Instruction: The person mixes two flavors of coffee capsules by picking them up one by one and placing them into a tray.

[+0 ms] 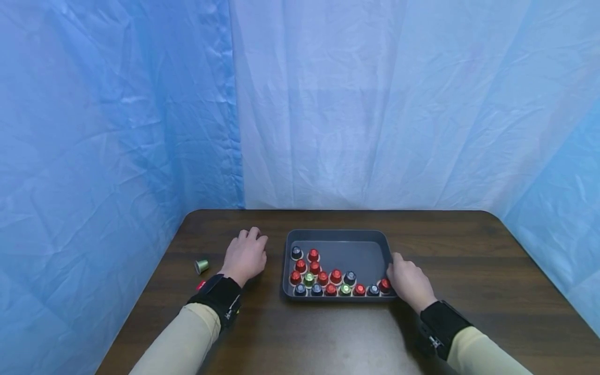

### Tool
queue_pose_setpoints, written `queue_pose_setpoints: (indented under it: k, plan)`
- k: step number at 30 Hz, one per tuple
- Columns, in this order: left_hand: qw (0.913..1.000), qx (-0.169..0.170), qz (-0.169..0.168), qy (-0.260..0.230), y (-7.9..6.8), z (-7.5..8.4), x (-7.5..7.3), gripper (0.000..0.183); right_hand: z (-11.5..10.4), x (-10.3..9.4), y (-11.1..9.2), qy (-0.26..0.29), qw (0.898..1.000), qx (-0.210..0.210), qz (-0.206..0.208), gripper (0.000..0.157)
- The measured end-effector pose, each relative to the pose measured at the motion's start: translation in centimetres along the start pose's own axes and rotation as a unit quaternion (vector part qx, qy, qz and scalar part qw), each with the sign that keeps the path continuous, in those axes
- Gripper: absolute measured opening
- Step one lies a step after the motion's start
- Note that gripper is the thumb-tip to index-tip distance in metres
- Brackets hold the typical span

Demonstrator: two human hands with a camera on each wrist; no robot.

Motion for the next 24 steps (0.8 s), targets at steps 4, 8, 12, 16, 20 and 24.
queue_pose_setpoints:
  k: [4,8,12,16,20,24]
  plan:
    - [1.0000,-0.001,-0.006,0.005,0.0,-0.3,0.2,0.048,-0.1,0.0,0.0,-0.001,1.000,-0.004,0.003,0.038]
    - [0.9999,-0.002,-0.014,0.005,-0.1,-0.6,0.4,0.049,-0.1,-0.1,0.0,-0.004,1.000,-0.011,0.010,0.036]
    - [0.9997,-0.004,-0.026,0.004,-0.1,-0.7,0.6,0.051,-0.1,-0.1,0.0,-0.005,1.000,-0.017,0.014,0.035]
    - [0.9994,-0.002,-0.033,0.006,0.0,-0.7,0.9,0.051,-0.1,-0.1,0.0,-0.005,1.000,-0.019,0.013,0.035]
    - [0.9994,0.004,-0.035,0.004,0.0,-0.7,1.1,0.051,-0.2,-0.2,0.0,-0.006,1.000,-0.019,0.013,0.035]
    - [0.9996,0.014,-0.026,0.005,-0.2,-0.5,1.0,0.048,-0.2,-0.2,0.0,-0.005,1.000,-0.016,0.011,0.036]
Point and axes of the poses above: each hand's wrist, its own y-axis towards the middle knuckle, its own x-axis out of the palm, z = x × y, the point moved 8 cm from there along y, towards the middle knuckle, and after that the axes turned 15 degrees about -x, right-handed, at the moved point
